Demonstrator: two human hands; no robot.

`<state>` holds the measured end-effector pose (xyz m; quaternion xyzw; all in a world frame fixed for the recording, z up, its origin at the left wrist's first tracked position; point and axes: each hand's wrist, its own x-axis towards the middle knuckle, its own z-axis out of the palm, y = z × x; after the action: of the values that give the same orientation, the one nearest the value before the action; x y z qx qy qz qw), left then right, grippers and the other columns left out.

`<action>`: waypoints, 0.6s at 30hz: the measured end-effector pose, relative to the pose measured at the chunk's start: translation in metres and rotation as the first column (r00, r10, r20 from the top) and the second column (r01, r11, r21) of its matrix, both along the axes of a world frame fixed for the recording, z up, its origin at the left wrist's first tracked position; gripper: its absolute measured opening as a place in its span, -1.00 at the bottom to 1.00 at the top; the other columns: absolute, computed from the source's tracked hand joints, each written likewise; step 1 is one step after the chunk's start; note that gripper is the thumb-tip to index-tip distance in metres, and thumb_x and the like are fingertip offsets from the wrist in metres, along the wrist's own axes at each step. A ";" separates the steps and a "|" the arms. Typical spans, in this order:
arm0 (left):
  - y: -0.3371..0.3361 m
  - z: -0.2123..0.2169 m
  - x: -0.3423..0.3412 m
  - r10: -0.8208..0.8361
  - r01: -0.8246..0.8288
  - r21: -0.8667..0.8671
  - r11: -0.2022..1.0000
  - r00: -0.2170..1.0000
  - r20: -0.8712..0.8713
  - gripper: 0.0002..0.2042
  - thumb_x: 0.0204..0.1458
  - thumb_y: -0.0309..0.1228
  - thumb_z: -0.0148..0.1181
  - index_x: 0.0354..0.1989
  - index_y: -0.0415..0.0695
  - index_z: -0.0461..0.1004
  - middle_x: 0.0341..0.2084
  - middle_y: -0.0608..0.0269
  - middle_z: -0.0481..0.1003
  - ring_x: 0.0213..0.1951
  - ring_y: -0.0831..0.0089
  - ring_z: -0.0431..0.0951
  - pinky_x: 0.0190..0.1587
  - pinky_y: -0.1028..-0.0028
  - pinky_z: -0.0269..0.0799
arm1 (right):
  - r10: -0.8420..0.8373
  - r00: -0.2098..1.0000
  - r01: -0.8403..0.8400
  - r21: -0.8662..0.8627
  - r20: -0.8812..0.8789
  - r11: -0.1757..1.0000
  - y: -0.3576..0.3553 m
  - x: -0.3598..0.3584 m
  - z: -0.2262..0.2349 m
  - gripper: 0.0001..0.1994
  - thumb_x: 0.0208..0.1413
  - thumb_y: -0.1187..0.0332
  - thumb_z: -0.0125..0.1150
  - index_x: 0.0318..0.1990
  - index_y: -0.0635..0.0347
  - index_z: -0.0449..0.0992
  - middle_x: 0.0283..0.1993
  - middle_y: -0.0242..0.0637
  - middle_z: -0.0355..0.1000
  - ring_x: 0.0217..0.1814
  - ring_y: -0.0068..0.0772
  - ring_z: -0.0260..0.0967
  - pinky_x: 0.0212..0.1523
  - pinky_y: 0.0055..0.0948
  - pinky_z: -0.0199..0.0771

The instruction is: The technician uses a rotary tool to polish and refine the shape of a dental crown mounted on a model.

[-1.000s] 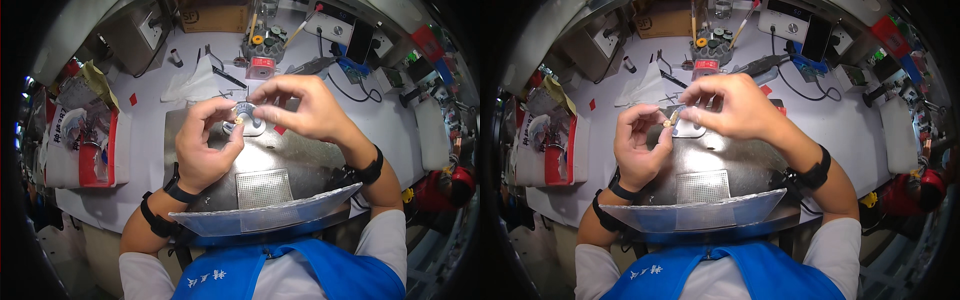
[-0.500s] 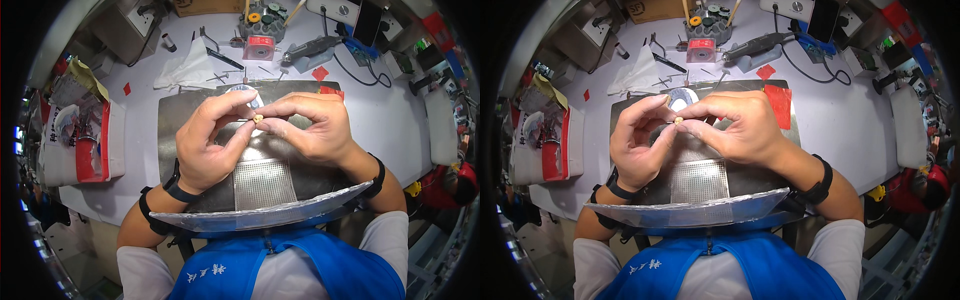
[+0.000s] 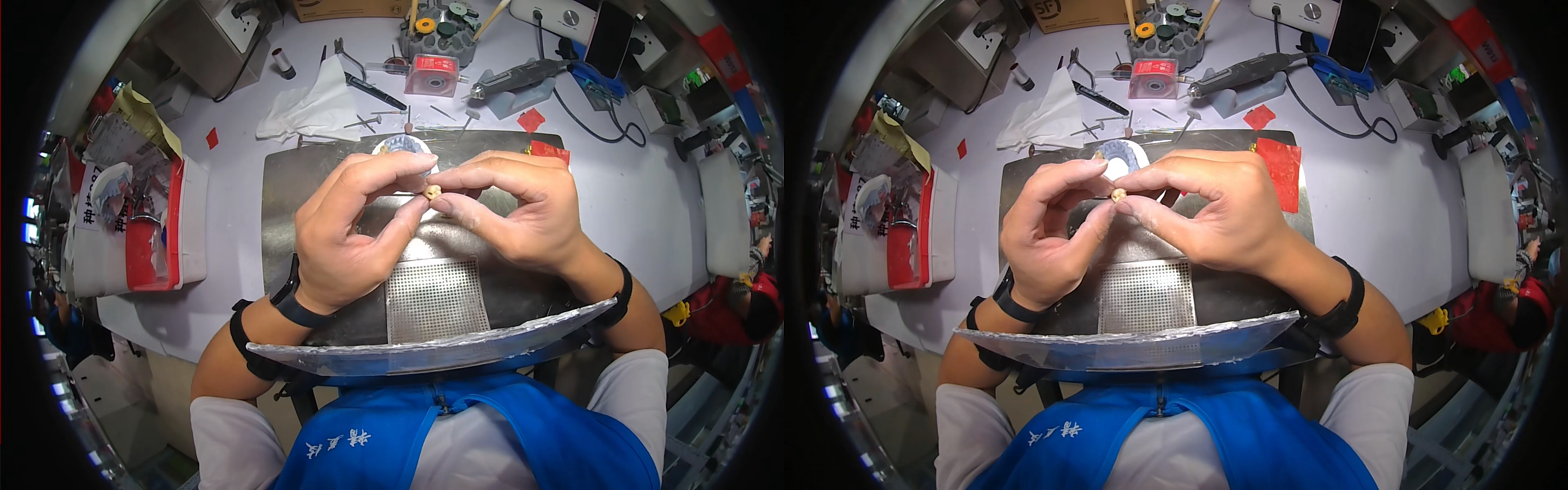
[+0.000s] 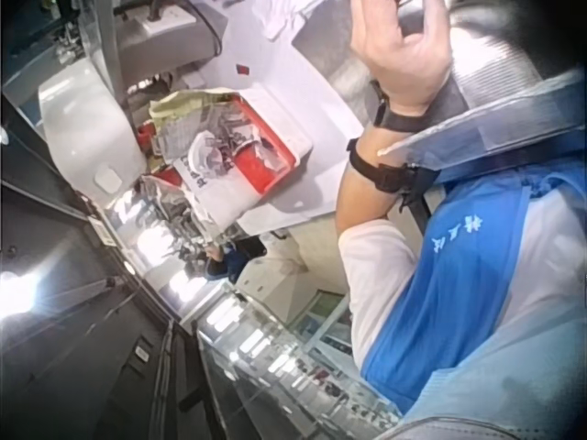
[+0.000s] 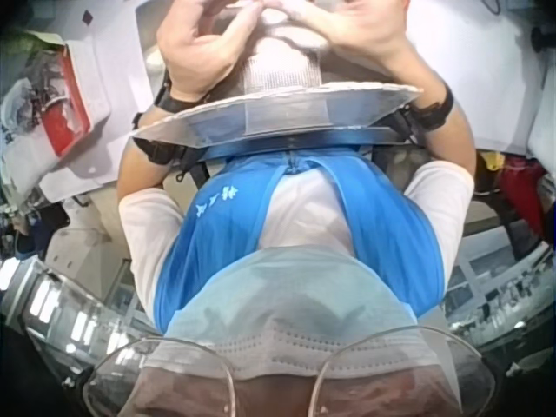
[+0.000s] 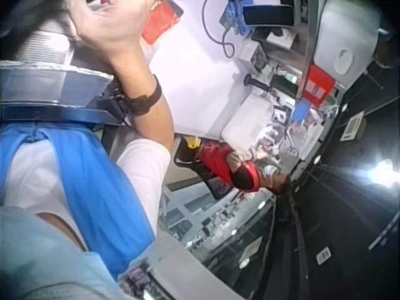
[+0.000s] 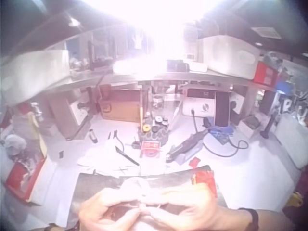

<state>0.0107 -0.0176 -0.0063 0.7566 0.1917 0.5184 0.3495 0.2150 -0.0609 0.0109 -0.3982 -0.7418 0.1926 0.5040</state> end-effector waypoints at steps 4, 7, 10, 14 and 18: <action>0.006 0.002 -0.007 0.062 -0.057 0.068 0.996 0.995 -0.073 -0.78 -0.04 -0.68 0.35 -0.18 -0.24 0.61 -0.32 0.11 0.62 -0.31 0.40 0.63 -0.23 0.50 0.50 | -0.050 0.996 0.050 -0.004 0.074 0.999 0.000 0.015 0.009 -0.84 -0.06 0.48 0.45 -0.27 0.24 0.67 -0.42 -0.31 0.57 -0.47 -0.54 0.50 -0.47 -0.55 0.43; 0.003 0.010 -0.010 0.091 -0.104 -0.074 0.992 0.983 -0.161 -0.93 0.07 -0.59 0.30 -0.27 -0.25 0.62 -0.41 0.19 0.61 -0.40 0.46 0.59 -0.32 0.52 0.45 | -0.080 0.977 0.086 -0.024 0.196 0.996 0.010 0.039 0.006 -0.86 -0.10 0.43 0.41 -0.35 0.21 0.61 -0.47 -0.33 0.51 -0.48 -0.49 0.47 -0.47 -0.51 0.41; 0.009 0.004 -0.020 -0.044 -0.002 -0.192 0.981 0.971 -0.237 -0.94 0.11 -0.56 0.28 -0.28 -0.24 0.63 -0.43 0.21 0.60 -0.43 0.51 0.55 -0.36 0.54 0.41 | -0.018 0.865 0.077 -0.097 0.501 0.992 0.017 0.054 -0.008 -0.88 -0.04 0.39 0.39 -0.35 0.20 0.62 -0.53 -0.33 0.42 -0.55 -0.41 0.38 -0.49 -0.49 0.38; 0.008 0.002 -0.018 -0.055 0.020 -0.109 0.994 0.942 -0.331 -0.88 0.20 -0.58 0.20 -0.12 -0.29 0.55 -0.32 0.25 0.55 -0.39 0.58 0.50 -0.27 0.60 0.41 | 0.008 0.911 0.078 -0.192 0.413 0.978 0.017 0.051 -0.003 -0.88 -0.03 0.38 0.39 -0.37 0.21 0.62 -0.54 -0.33 0.42 -0.56 -0.43 0.35 -0.50 -0.50 0.36; 0.003 0.008 -0.010 -0.024 -0.035 -0.172 0.984 0.944 -0.329 -0.79 0.13 -0.62 0.25 -0.05 -0.28 0.54 -0.26 0.21 0.55 -0.36 0.56 0.54 -0.27 0.63 0.43 | 0.042 0.899 0.095 -0.286 0.437 0.954 0.016 0.056 -0.002 -0.85 -0.03 0.30 0.36 -0.38 0.18 0.60 -0.57 -0.31 0.42 -0.58 -0.41 0.36 -0.50 -0.41 0.33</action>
<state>0.0005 -0.0143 0.0016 0.7984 0.2944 0.3663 0.3764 0.2708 -0.0453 0.0093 -0.5133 -0.7925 0.2013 0.2606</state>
